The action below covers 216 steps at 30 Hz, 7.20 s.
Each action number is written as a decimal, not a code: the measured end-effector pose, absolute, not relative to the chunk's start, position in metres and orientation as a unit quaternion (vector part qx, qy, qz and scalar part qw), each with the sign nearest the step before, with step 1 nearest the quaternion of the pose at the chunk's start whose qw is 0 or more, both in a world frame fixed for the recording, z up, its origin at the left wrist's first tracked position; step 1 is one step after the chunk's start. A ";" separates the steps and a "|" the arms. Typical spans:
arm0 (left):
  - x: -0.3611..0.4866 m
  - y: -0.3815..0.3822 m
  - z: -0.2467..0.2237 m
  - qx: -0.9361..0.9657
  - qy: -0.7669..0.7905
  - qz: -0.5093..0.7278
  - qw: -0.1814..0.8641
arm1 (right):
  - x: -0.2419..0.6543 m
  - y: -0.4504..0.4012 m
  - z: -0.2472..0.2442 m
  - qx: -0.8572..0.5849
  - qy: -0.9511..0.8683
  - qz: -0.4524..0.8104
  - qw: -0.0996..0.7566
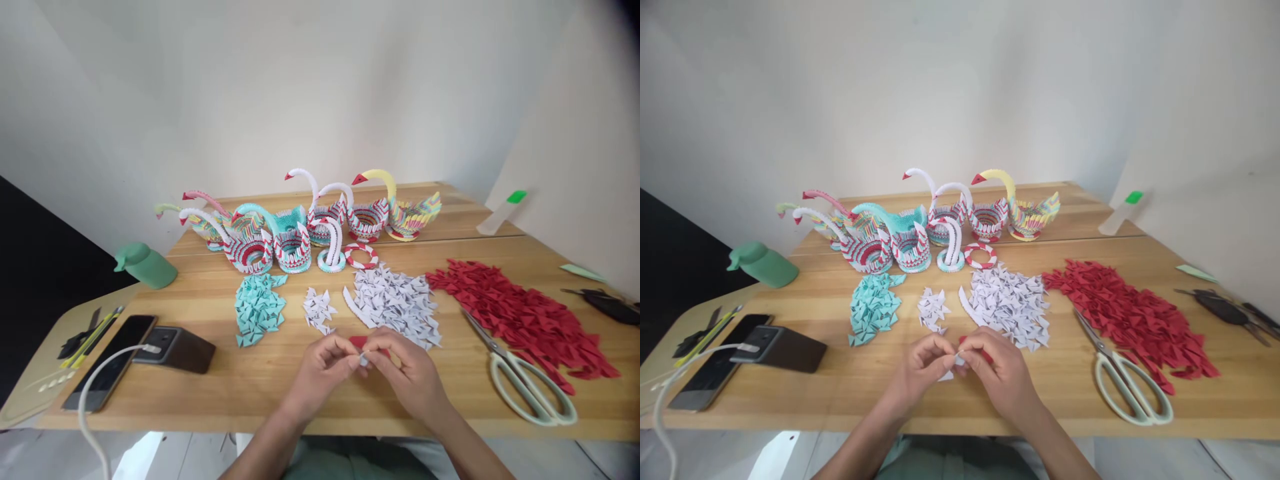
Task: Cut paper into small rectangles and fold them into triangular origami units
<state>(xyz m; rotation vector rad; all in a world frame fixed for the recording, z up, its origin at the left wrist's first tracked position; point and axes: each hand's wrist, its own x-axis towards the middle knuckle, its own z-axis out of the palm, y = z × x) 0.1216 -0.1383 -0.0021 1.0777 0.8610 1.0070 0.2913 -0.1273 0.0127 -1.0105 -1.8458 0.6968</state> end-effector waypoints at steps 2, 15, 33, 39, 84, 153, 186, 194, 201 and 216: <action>0.119 -0.137 0.001 0.498 0.387 0.437 0.641 | 0.292 -0.127 0.012 -0.406 -0.743 0.286 0.449; -0.029 -0.062 0.026 0.632 0.755 0.171 -0.029 | 0.294 -0.119 -0.003 -0.374 -0.726 0.296 0.496; -0.044 -0.041 -0.005 0.613 0.774 0.156 -0.030 | 0.299 -0.114 -0.016 -0.341 -0.756 0.270 0.489; -0.010 -0.079 0.015 0.557 0.675 0.462 0.146 | 0.298 -0.112 -0.018 -0.343 -0.758 0.266 0.487; 0.065 -0.121 -0.009 0.610 0.512 0.564 0.219 | 0.296 -0.117 -0.019 -0.381 -0.748 0.240 0.488; 0.116 -0.148 -0.013 0.266 0.342 0.541 0.720 | 0.279 -0.124 0.001 -0.317 -0.818 0.066 0.475; 0.108 -0.149 -0.008 0.608 0.551 0.435 0.371 | 0.288 -0.117 0.001 -0.330 -0.801 0.227 0.445; 0.108 -0.149 -0.004 0.621 0.526 0.453 0.365 | 0.284 -0.120 0.000 -0.446 -0.655 0.458 0.403; 0.108 -0.150 -0.008 0.619 0.522 0.438 0.390 | 0.278 -0.119 0.003 -0.458 -0.575 0.538 0.413; 0.121 -0.142 -0.011 0.465 0.523 0.453 0.553 | 0.269 -0.131 -0.011 -0.459 -0.567 0.495 0.472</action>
